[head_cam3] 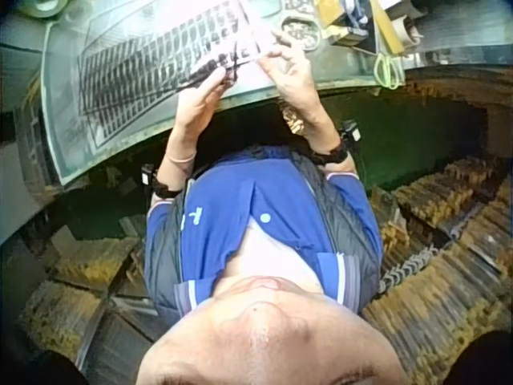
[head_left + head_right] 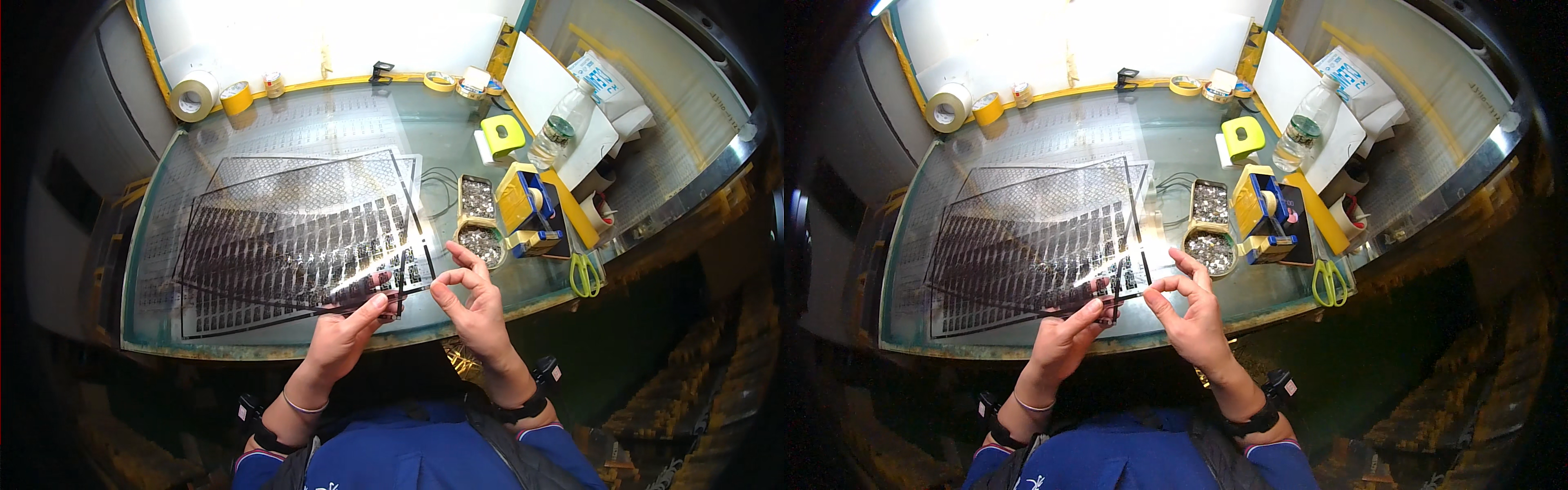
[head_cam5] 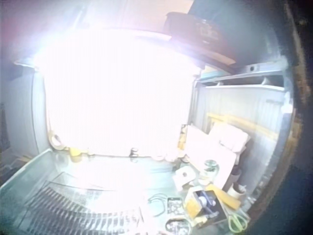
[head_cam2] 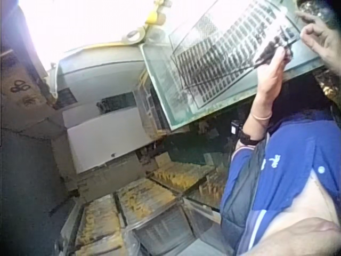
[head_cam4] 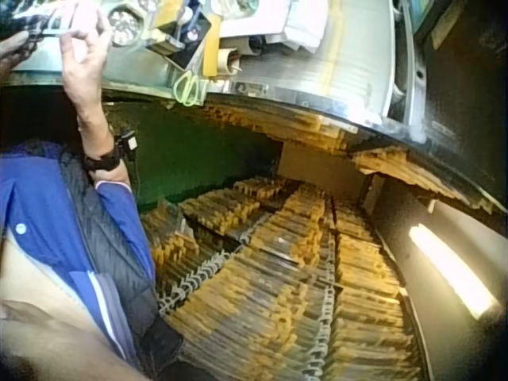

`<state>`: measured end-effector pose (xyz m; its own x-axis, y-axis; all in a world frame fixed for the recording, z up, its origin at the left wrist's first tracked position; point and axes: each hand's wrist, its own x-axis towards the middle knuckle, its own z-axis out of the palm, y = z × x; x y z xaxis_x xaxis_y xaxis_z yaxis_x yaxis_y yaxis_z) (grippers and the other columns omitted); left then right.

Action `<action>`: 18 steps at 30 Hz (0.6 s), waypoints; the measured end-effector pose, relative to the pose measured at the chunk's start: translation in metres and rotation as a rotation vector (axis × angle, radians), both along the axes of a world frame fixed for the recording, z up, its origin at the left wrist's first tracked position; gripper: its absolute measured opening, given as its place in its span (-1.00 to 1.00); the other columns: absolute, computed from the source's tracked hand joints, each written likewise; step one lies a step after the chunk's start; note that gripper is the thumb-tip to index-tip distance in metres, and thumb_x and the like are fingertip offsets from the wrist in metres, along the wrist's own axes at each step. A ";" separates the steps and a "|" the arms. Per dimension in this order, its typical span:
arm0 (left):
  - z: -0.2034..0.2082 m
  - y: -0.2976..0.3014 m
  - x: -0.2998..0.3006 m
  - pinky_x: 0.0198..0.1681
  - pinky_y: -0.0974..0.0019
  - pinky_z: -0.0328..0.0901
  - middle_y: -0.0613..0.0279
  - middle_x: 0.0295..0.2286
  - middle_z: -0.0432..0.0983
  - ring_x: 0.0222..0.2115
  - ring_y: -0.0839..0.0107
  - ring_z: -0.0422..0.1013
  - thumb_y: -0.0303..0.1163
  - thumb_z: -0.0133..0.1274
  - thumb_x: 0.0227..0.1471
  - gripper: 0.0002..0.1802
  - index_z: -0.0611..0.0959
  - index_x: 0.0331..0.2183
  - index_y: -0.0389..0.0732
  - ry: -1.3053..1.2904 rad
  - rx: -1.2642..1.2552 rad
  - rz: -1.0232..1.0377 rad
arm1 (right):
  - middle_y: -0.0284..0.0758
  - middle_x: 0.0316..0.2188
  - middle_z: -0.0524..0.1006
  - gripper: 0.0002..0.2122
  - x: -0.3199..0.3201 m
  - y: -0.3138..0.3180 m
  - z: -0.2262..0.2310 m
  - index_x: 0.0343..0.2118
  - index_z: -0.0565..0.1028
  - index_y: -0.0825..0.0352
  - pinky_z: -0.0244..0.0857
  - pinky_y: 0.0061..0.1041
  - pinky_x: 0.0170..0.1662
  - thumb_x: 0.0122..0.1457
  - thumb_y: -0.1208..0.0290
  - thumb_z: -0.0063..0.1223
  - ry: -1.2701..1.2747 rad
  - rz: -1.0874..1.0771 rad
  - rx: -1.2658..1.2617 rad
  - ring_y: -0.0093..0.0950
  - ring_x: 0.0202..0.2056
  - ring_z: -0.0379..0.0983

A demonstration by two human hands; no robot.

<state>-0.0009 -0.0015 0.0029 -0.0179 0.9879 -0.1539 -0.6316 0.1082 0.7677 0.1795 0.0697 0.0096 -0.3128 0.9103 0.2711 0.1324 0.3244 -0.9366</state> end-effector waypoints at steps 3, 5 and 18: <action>-0.003 0.001 0.000 -0.14 0.29 0.26 0.17 -0.27 0.46 -0.26 0.43 0.38 -0.46 -0.02 0.06 -0.66 0.41 -0.09 -0.28 -0.020 0.019 -0.007 | -0.12 0.06 0.21 -0.92 0.000 -0.001 0.002 -0.47 0.51 0.31 -0.10 -0.34 0.14 0.00 0.44 0.16 -0.001 0.002 -0.021 -0.31 0.09 0.10; -0.003 0.001 0.000 -0.13 0.29 0.25 0.17 -0.26 0.46 -0.26 0.43 0.37 -0.46 -0.02 0.06 -0.66 0.42 -0.09 -0.28 -0.030 0.025 -0.011 | -0.11 0.05 0.21 -0.92 -0.001 -0.001 0.001 -0.47 0.51 0.30 -0.11 -0.34 0.14 0.00 0.45 0.16 -0.008 -0.009 -0.013 -0.31 0.10 0.09; -0.004 0.002 -0.001 -0.13 0.30 0.24 0.17 -0.26 0.45 -0.25 0.44 0.37 -0.46 -0.03 0.06 -0.65 0.41 -0.07 -0.29 -0.010 0.050 -0.015 | -0.39 -0.42 0.43 -0.83 -0.005 0.000 0.002 -0.40 0.40 0.38 0.18 -0.73 -0.41 0.15 0.35 -0.03 0.154 0.257 -0.515 -0.71 -0.47 0.27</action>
<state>-0.0020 0.0001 -0.0012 -0.0022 0.9945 -0.1049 -0.6376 0.0794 0.7663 0.1750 0.0698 0.0112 -0.5324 0.8371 -0.1259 -0.0396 -0.1732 -0.9841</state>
